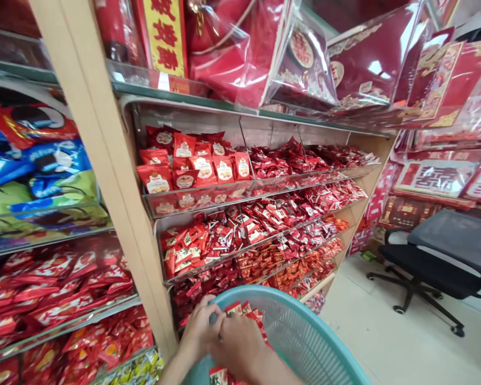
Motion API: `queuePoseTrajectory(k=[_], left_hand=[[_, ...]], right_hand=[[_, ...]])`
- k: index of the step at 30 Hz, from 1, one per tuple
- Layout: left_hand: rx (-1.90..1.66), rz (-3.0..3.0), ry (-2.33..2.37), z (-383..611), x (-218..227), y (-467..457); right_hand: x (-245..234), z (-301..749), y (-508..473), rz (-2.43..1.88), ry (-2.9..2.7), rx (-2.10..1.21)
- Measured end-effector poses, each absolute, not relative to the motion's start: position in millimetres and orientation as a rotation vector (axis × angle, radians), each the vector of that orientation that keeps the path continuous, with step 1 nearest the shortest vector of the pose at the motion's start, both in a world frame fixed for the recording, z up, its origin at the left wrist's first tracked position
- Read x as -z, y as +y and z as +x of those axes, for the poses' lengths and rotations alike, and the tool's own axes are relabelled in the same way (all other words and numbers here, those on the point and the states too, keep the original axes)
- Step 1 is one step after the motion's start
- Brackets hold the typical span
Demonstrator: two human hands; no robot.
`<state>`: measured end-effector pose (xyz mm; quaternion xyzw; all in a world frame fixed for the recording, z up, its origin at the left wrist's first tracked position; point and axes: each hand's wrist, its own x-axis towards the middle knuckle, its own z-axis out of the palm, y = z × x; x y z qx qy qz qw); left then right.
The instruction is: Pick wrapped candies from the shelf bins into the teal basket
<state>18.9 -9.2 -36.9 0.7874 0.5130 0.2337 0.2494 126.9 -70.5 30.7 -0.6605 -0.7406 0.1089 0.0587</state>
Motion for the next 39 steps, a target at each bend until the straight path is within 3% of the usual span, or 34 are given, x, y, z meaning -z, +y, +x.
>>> queuePoseTrajectory(k=[5, 9, 17, 25, 30, 39], left_hand=[[-0.681, 2.178, 1.353, 9.9, 46.3, -2.2], [-0.678, 2.216, 1.352, 11.0, 45.7, 4.0], [-0.766, 2.184, 1.282, 12.2, 38.5, 13.5], [-0.757, 2.058, 1.398, 0.6, 27.9, 16.8], [-0.769, 2.078, 1.416, 1.2, 27.9, 12.9], [-0.851, 2.035, 1.311, 4.0, 26.3, 9.1]], right_hand=[[-111.9, 122.5, -21.2, -1.631, -2.060, -0.190], [-130.4, 93.6, 23.7, -1.464, -1.924, -0.174], [-116.3, 61.2, 57.7, -1.578, -1.816, -0.217], [-117.4, 91.2, 39.1, -1.075, -1.527, -0.765], [-115.6, 126.2, -0.6, -1.035, -1.315, -1.018], [-22.0, 170.4, -52.6, -1.233, -1.396, -1.271]])
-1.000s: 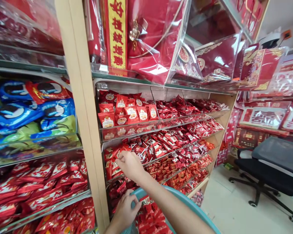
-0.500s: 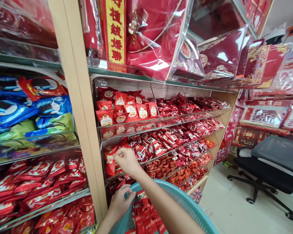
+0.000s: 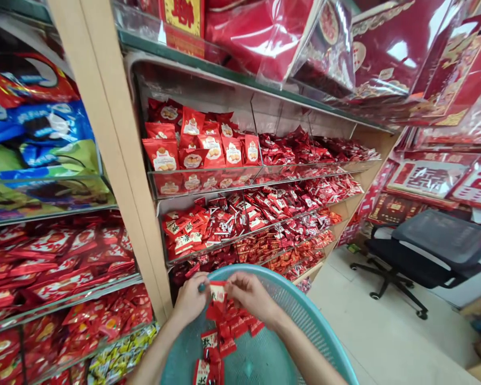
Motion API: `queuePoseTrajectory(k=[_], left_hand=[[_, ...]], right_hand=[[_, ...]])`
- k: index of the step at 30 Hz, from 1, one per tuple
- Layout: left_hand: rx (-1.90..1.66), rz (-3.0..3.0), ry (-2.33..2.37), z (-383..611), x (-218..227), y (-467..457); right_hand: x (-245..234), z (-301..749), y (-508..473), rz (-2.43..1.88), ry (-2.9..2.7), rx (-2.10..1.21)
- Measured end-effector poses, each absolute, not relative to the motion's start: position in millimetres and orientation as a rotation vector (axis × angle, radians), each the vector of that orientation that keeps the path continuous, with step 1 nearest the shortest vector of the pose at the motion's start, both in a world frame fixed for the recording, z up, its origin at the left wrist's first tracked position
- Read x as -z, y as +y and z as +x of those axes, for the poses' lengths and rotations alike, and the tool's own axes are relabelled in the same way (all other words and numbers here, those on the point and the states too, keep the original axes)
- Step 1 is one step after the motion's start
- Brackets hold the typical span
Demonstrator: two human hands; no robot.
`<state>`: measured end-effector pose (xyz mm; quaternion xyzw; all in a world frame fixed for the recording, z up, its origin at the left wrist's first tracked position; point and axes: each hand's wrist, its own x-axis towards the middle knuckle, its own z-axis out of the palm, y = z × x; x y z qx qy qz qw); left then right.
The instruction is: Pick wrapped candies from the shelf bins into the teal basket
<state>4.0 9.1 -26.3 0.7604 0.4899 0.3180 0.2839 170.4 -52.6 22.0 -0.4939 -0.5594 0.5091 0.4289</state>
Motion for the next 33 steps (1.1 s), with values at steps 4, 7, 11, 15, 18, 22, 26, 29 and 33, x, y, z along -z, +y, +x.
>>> queuePoseTrajectory(k=[4, 7, 11, 15, 18, 22, 26, 29, 33], left_hand=[[-0.827, 2.031, 1.327, 12.5, 27.1, 9.7], [-0.811, 2.062, 1.293, 19.4, 24.8, 9.7], [-0.768, 2.099, 1.290, 24.5, 21.0, 9.5], [-0.767, 2.115, 1.314, 22.6, 21.2, 10.3], [-0.755, 2.113, 1.355, 18.4, 22.1, 10.7], [-0.741, 2.111, 1.374, 13.4, 19.7, 9.7], [-0.741, 2.116, 1.352, 10.5, 17.4, 9.3], [-0.732, 2.112, 1.356, 10.5, 17.1, 10.2], [-0.729, 2.137, 1.317, 16.1, 15.7, 11.9]], right_hand=[[22.5, 166.1, -64.5, -1.407, -1.489, -1.278], [44.7, 155.8, -71.8, -1.598, -1.621, -1.097], [59.4, 140.8, -75.7, -1.942, -1.815, -0.643], [61.5, 124.5, -71.2, -2.152, -1.953, -0.379], [62.2, 112.8, -67.4, -2.173, -2.014, -0.255], [62.9, 110.6, -63.5, -2.027, -2.032, -0.341], [54.8, 129.1, -58.9, -1.961, -1.951, -0.410], [47.8, 142.5, -62.2, -2.003, -1.985, -0.445], [47.7, 140.3, -77.6, -2.093, -2.181, -0.477]])
